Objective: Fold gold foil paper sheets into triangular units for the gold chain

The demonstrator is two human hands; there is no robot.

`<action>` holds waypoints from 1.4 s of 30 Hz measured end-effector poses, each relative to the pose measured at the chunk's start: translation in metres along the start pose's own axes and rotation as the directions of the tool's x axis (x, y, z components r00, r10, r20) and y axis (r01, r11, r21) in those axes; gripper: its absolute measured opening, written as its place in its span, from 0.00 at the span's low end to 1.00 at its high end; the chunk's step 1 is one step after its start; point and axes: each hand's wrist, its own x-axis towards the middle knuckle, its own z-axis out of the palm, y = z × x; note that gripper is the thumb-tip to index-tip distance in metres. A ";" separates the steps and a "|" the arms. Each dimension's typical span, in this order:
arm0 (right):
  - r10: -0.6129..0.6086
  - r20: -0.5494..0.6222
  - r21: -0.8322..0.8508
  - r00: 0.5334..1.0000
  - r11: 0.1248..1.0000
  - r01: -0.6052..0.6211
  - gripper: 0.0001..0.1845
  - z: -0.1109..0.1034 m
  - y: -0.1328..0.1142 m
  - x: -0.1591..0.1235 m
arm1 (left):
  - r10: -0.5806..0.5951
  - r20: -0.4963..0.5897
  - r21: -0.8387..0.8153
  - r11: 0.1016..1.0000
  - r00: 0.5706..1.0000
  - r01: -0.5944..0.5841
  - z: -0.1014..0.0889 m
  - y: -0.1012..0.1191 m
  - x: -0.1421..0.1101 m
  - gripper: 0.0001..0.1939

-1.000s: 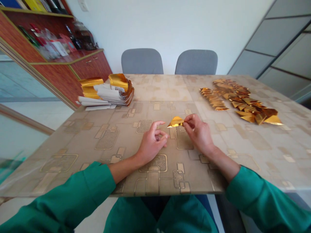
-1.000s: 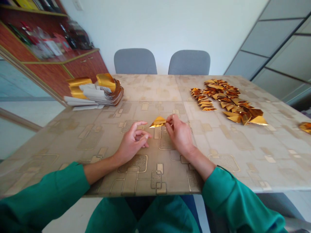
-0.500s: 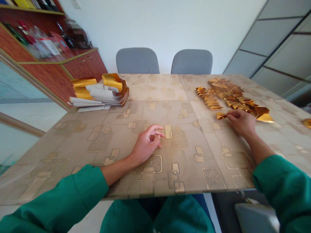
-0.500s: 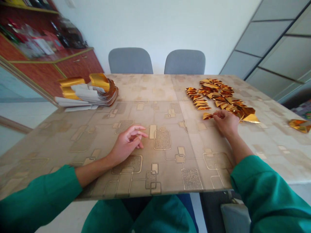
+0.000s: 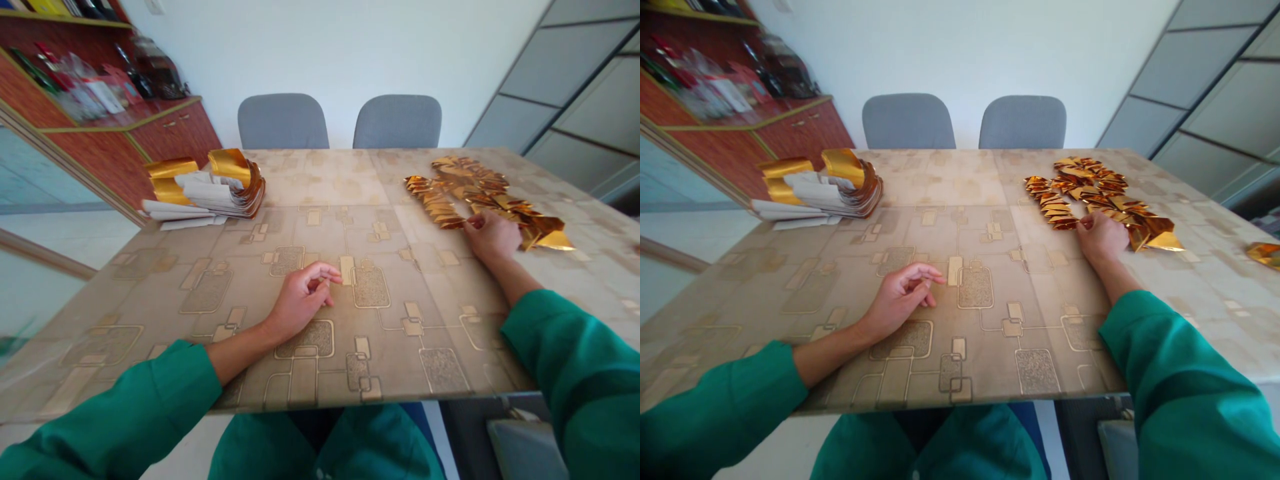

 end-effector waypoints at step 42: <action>-0.476 0.123 0.663 0.871 0.692 0.285 0.13 -0.010 -0.123 -0.115 | 0.421 -0.076 0.966 0.256 0.904 -0.038 -0.259 0.049 0.174 0.18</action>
